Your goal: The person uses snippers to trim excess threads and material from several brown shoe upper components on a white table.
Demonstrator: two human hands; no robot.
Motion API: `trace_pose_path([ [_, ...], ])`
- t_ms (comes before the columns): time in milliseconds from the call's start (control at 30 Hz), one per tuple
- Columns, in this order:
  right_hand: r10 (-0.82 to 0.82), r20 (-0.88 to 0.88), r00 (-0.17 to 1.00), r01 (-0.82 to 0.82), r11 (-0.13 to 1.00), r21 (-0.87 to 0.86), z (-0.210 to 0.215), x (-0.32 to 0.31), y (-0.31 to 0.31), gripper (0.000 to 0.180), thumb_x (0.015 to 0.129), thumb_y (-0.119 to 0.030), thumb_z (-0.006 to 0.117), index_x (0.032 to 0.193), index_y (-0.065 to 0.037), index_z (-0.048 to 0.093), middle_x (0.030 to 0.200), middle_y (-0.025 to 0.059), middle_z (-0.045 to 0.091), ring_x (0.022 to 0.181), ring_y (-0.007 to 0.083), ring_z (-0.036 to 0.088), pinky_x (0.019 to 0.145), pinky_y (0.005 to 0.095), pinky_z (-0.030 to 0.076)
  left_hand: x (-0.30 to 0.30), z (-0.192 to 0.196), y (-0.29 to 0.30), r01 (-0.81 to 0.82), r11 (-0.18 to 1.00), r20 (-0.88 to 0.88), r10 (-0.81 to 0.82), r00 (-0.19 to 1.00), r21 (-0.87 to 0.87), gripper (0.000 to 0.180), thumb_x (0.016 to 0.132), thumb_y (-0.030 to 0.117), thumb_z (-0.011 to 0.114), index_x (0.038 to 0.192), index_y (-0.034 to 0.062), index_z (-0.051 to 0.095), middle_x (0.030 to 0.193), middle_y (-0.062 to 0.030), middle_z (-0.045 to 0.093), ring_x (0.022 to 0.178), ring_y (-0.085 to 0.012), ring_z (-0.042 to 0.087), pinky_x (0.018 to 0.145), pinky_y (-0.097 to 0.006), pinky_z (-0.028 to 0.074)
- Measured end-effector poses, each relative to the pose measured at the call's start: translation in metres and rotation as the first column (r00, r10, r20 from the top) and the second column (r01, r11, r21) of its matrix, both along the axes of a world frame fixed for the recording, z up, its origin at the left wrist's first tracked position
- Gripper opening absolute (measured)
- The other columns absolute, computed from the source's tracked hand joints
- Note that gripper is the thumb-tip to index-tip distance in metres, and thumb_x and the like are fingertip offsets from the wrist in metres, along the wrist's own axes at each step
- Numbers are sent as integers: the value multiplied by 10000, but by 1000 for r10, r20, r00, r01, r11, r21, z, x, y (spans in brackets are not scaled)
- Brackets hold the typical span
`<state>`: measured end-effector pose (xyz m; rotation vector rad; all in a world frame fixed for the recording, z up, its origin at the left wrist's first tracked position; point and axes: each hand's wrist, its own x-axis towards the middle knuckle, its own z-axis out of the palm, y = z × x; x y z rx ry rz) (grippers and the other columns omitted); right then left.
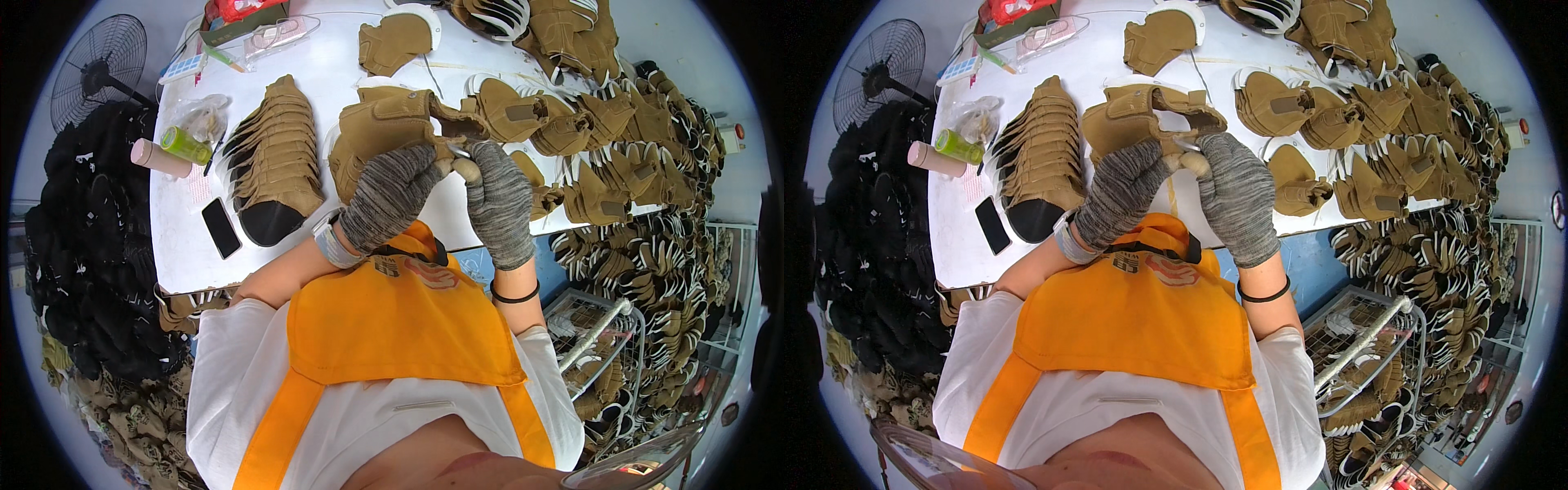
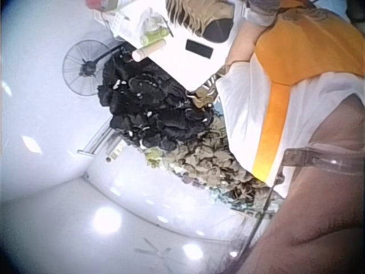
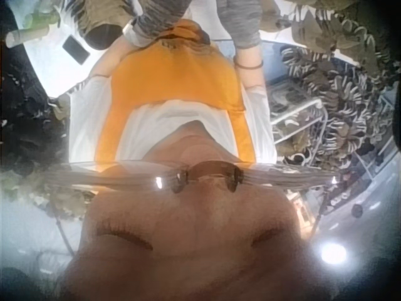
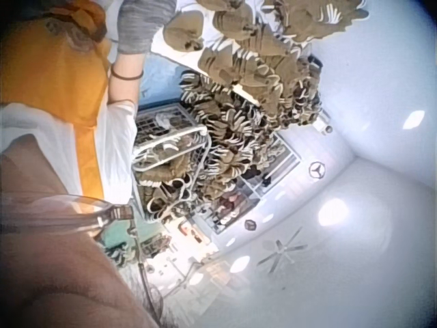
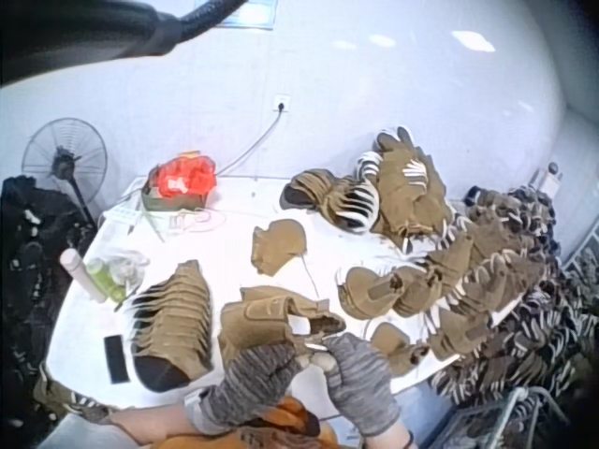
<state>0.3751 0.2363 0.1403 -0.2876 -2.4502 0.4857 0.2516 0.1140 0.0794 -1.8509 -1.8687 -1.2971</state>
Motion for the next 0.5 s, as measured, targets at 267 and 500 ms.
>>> trace_pose_path([
  [267, -67, 54, 996, 77, 973, -219, 1, 6, -4, 193, 893, -194, 546, 936, -27, 632, 815, 148, 611, 722, 316, 602, 653, 377, 491, 8, 10, 1, 14, 1000, 259, -16, 966, 10, 140, 864, 116, 611, 950, 13, 652, 902, -121, 624, 780, -268, 605, 659, -351, 495],
  [500, -57, 40, 998, 61, 991, -115, -4, 6, -4, 153, 868, -137, 547, 952, -43, 634, 819, 134, 602, 727, 312, 596, 639, 377, 488, 10, 23, 4, -18, 1000, 371, 14, 928, 6, 131, 858, 127, 626, 900, 3, 628, 772, -139, 618, 682, -303, 599, 607, -361, 486],
])
